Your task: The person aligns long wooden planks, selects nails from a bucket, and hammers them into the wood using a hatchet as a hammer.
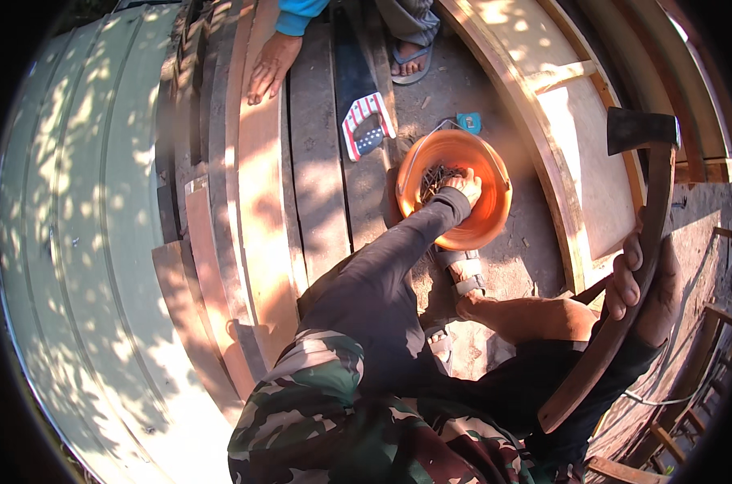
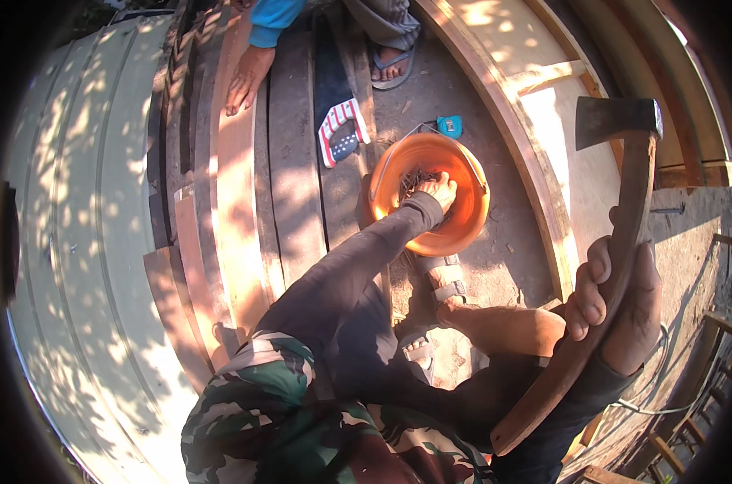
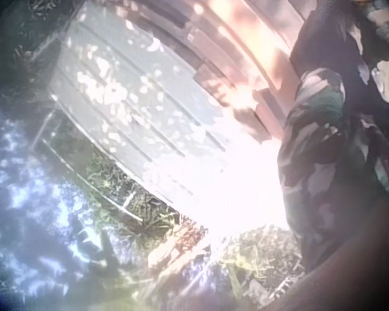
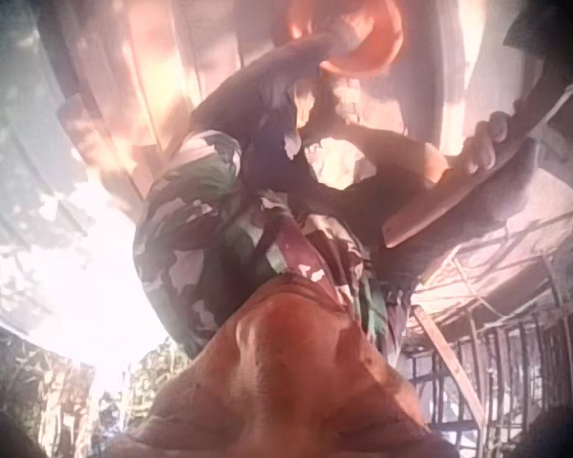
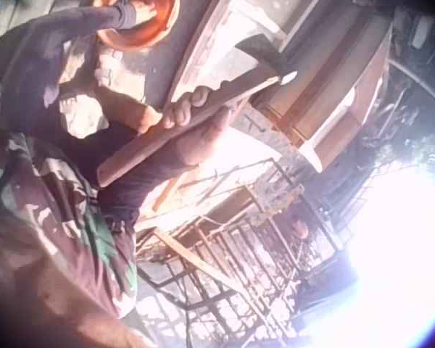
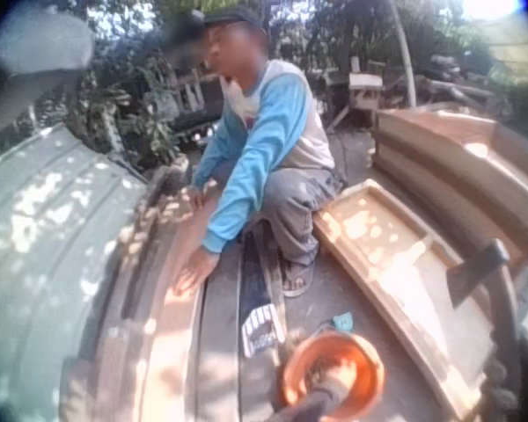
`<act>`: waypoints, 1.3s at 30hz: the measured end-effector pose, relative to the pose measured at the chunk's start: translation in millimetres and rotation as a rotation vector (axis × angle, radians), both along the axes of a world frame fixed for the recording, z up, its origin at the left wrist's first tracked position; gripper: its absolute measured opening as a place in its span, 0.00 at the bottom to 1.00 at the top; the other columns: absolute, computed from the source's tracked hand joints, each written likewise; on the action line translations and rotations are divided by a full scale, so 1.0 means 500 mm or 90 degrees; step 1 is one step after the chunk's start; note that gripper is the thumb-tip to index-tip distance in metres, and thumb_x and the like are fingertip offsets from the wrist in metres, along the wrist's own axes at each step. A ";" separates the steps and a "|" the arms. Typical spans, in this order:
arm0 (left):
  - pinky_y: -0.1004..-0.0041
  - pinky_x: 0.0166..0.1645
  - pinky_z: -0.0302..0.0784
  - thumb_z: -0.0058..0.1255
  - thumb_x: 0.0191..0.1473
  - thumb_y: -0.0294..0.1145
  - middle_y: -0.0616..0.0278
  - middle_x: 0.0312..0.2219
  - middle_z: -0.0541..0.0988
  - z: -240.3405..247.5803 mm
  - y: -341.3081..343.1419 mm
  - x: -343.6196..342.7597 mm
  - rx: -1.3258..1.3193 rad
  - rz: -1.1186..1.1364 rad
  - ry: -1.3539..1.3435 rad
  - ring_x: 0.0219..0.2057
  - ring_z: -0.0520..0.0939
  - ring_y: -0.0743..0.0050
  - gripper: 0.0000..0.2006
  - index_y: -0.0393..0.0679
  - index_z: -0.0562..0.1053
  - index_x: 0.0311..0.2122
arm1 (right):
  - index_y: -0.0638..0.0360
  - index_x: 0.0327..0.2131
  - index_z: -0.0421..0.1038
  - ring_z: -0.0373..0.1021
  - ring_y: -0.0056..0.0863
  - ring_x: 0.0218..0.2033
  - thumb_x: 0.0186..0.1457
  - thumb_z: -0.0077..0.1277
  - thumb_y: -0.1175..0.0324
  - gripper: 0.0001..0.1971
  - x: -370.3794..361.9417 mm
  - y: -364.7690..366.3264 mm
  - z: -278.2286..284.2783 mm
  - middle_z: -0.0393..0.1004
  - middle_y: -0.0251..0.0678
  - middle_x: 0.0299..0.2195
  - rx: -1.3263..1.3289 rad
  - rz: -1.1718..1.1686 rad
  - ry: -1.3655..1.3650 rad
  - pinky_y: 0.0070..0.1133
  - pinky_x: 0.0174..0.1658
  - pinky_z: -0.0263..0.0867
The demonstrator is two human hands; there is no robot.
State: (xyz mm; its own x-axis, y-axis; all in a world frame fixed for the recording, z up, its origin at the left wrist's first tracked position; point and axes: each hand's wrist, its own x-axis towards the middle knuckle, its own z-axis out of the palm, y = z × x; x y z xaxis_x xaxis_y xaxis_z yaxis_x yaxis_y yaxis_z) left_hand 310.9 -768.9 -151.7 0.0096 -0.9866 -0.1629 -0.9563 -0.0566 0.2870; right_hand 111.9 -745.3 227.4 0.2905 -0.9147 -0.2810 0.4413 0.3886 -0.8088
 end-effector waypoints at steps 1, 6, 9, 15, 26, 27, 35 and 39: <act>0.58 0.36 0.76 0.38 0.52 0.32 0.47 0.36 0.72 -0.002 0.002 -0.003 -0.005 0.048 0.043 0.33 0.79 0.50 0.10 0.43 0.68 0.39 | 0.65 0.55 0.50 0.56 0.15 0.13 0.63 0.31 0.57 0.24 -0.004 -0.008 -0.010 0.59 0.34 0.27 -0.007 0.036 -0.030 0.12 0.10 0.58; 0.59 0.34 0.71 0.45 0.48 0.28 0.51 0.27 0.74 0.127 0.080 -0.029 -0.214 0.164 0.378 0.31 0.77 0.52 0.08 0.42 0.69 0.35 | 0.63 0.56 0.50 0.58 0.17 0.15 0.63 0.36 0.61 0.22 0.008 -0.026 -0.036 0.59 0.34 0.29 -0.020 0.077 -0.088 0.13 0.14 0.61; 0.62 0.31 0.72 0.45 0.48 0.29 0.53 0.21 0.75 0.201 0.163 -0.015 -0.261 0.269 0.514 0.26 0.77 0.56 0.05 0.42 0.71 0.31 | 0.63 0.49 0.59 0.61 0.15 0.19 0.61 0.43 0.64 0.17 0.053 -0.023 -0.052 0.63 0.33 0.27 0.031 0.121 -0.104 0.11 0.16 0.61; 0.73 0.31 0.74 0.44 0.51 0.30 0.59 0.21 0.78 0.368 0.373 0.098 -0.289 0.408 0.678 0.24 0.78 0.73 0.10 0.36 0.75 0.32 | 0.57 0.40 0.66 0.62 0.14 0.19 0.58 0.48 0.62 0.12 0.133 -0.008 -0.139 0.66 0.28 0.24 0.201 0.277 -0.037 0.12 0.18 0.61; 0.75 0.39 0.73 0.56 0.47 0.28 0.61 0.28 0.79 0.373 0.664 0.392 -0.600 0.556 0.469 0.35 0.78 0.73 0.07 0.39 0.78 0.32 | 0.41 0.45 0.59 0.57 0.21 0.12 0.59 0.43 0.57 0.12 0.263 0.306 -0.269 0.61 0.29 0.19 0.194 0.524 0.048 0.20 0.16 0.59; 0.74 0.41 0.72 0.56 0.47 0.28 0.60 0.28 0.79 0.359 0.675 0.418 -0.574 0.610 0.479 0.37 0.78 0.71 0.06 0.39 0.79 0.32 | 0.42 0.46 0.59 0.58 0.22 0.12 0.59 0.43 0.60 0.12 0.271 0.325 -0.274 0.62 0.31 0.19 0.178 0.537 0.084 0.21 0.16 0.59; 0.80 0.34 0.73 0.55 0.46 0.32 0.61 0.24 0.80 0.266 0.686 0.560 -0.562 0.678 0.554 0.27 0.79 0.81 0.11 0.36 0.77 0.33 | 0.39 0.61 0.44 0.59 0.25 0.12 0.56 0.41 0.68 0.30 0.294 0.388 -0.270 0.62 0.35 0.20 0.123 0.591 0.055 0.23 0.15 0.60; 0.80 0.34 0.74 0.53 0.47 0.32 0.64 0.24 0.80 0.254 0.678 0.552 -0.546 0.652 0.482 0.27 0.79 0.81 0.09 0.39 0.78 0.32 | 0.38 0.63 0.37 0.59 0.22 0.13 0.60 0.41 0.68 0.32 0.281 0.393 -0.239 0.61 0.33 0.20 0.131 0.632 0.036 0.19 0.16 0.58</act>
State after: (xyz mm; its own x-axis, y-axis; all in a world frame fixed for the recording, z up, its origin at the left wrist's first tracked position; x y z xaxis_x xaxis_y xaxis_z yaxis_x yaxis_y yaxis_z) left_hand 587.1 -429.8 -24.6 0.9014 -0.4046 0.1542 -0.2309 -0.1478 0.9617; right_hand 252.5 -548.6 107.8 0.8740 -0.2004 -0.4427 -0.1933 0.6924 -0.6951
